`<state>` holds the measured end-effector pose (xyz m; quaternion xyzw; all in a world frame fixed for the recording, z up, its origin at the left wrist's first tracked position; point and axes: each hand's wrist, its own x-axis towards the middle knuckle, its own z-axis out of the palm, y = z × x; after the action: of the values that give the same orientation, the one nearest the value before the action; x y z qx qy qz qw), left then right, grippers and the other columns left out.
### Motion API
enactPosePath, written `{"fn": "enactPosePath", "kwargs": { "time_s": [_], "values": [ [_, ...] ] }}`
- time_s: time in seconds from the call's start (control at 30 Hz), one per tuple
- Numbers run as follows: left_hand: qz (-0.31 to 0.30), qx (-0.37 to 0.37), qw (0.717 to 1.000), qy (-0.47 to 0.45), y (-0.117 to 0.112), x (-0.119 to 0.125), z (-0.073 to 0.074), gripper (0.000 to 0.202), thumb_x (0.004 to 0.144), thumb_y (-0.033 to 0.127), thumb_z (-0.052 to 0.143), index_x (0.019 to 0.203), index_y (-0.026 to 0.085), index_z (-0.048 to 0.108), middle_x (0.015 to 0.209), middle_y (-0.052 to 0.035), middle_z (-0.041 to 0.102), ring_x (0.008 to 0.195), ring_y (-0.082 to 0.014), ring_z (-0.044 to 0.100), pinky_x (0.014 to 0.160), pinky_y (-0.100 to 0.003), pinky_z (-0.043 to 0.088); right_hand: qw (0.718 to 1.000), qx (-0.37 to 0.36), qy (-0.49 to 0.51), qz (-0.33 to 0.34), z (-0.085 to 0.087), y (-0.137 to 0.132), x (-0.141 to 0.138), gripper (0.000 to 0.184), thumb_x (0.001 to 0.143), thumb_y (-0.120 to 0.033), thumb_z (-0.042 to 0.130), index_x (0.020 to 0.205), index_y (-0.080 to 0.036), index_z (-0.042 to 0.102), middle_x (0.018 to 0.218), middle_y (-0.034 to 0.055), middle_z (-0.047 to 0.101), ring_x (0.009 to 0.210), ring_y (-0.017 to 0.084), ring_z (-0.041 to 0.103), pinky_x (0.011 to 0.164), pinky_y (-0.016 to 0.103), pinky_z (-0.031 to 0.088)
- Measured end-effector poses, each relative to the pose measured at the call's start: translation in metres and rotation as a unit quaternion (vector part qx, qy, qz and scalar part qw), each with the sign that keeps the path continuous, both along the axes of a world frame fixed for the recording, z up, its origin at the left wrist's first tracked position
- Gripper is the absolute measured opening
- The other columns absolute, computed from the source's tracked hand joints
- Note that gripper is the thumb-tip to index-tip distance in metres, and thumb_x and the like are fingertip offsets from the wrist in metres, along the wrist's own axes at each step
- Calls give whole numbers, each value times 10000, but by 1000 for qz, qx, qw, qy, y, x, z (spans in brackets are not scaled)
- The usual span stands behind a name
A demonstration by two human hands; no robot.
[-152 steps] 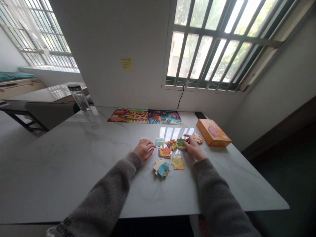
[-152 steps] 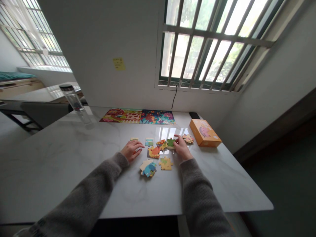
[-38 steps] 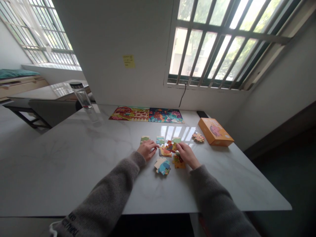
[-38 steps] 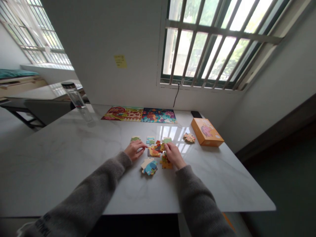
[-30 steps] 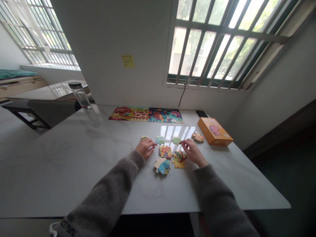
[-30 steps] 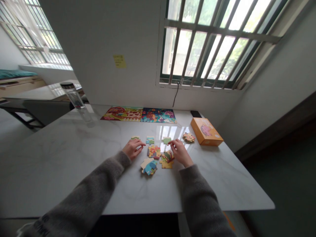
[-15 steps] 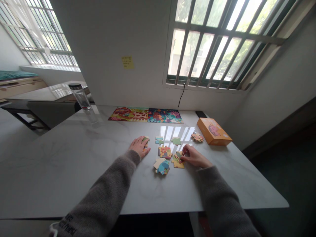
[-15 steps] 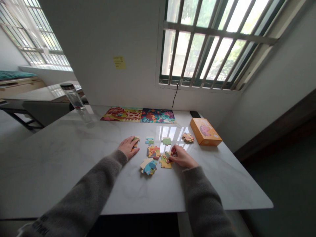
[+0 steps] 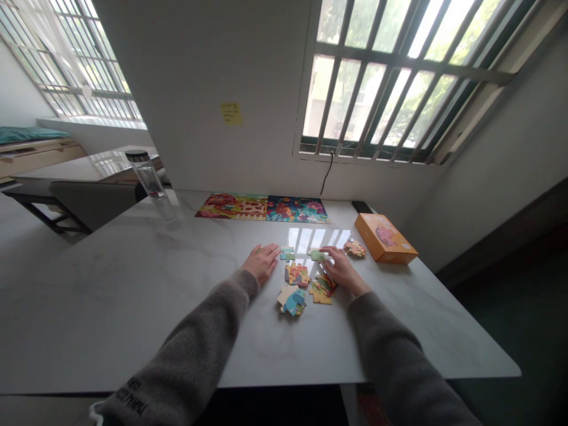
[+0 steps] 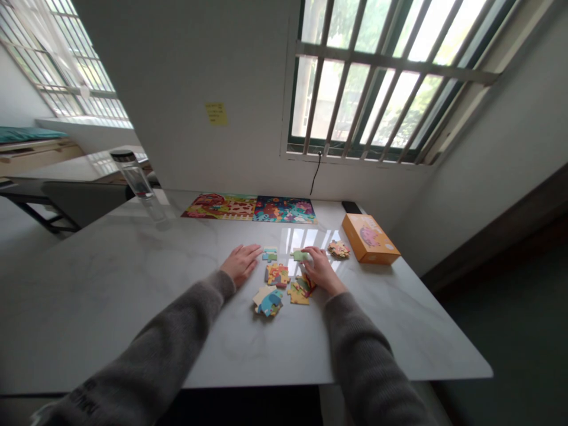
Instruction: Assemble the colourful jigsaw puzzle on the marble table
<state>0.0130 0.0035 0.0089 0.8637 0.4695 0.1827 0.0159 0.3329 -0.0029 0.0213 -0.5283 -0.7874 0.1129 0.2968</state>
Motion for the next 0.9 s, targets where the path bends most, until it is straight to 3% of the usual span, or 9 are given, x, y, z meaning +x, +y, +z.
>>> {"fn": "enactPosePath", "kwargs": {
  "time_s": [0.1, 0.27, 0.47, 0.7, 0.9],
  "values": [
    [-35, -1, 999, 20, -2, 15, 5, 453, 935, 147, 473, 1349, 288, 589, 1474, -48, 570, 1347, -229, 508, 1199, -494, 280, 999, -42, -28, 5, -1, 20, -4, 434, 840, -208, 597, 1274, -207, 616, 1335, 109, 596, 1225, 263, 529, 1083, 427, 399],
    [-33, -1, 999, 38, -4, 22, 1, 388, 973, 197, 471, 1316, 296, 625, 1413, -36, 622, 1287, -232, 549, 1182, -492, 310, 991, -100, -70, 49, 0, 38, -8, 512, 827, -165, 611, 1338, -167, 586, 1294, 121, 554, 1187, 223, 549, 1075, 325, 422],
    [-34, 6, 998, 46, -5, 25, 0, 405, 960, 195, 491, 1335, 270, 622, 1433, -67, 603, 1338, -241, 527, 1204, -478, 301, 995, -55, -85, 20, -1, 37, -23, 450, 776, -155, 667, 1223, -203, 639, 1235, 104, 501, 1170, 246, 509, 1067, 365, 434],
    [-35, -12, 999, 36, -8, 26, 2, 436, 957, 182, 469, 1363, 270, 600, 1461, -75, 581, 1360, -228, 516, 1236, -504, 249, 994, -26, -87, 68, 2, 45, -52, 494, 774, -171, 718, 1256, -214, 618, 1241, 117, 493, 1178, 270, 494, 1037, 406, 450],
    [-34, -27, 998, 34, -9, 26, 3, 445, 955, 175, 463, 1373, 261, 592, 1485, -78, 559, 1388, -226, 493, 1242, -500, 242, 989, -36, -117, 85, -2, 48, -59, 445, 842, -223, 691, 1285, -248, 658, 1240, 100, 573, 1112, 254, 518, 1030, 406, 426]
  ]
}}
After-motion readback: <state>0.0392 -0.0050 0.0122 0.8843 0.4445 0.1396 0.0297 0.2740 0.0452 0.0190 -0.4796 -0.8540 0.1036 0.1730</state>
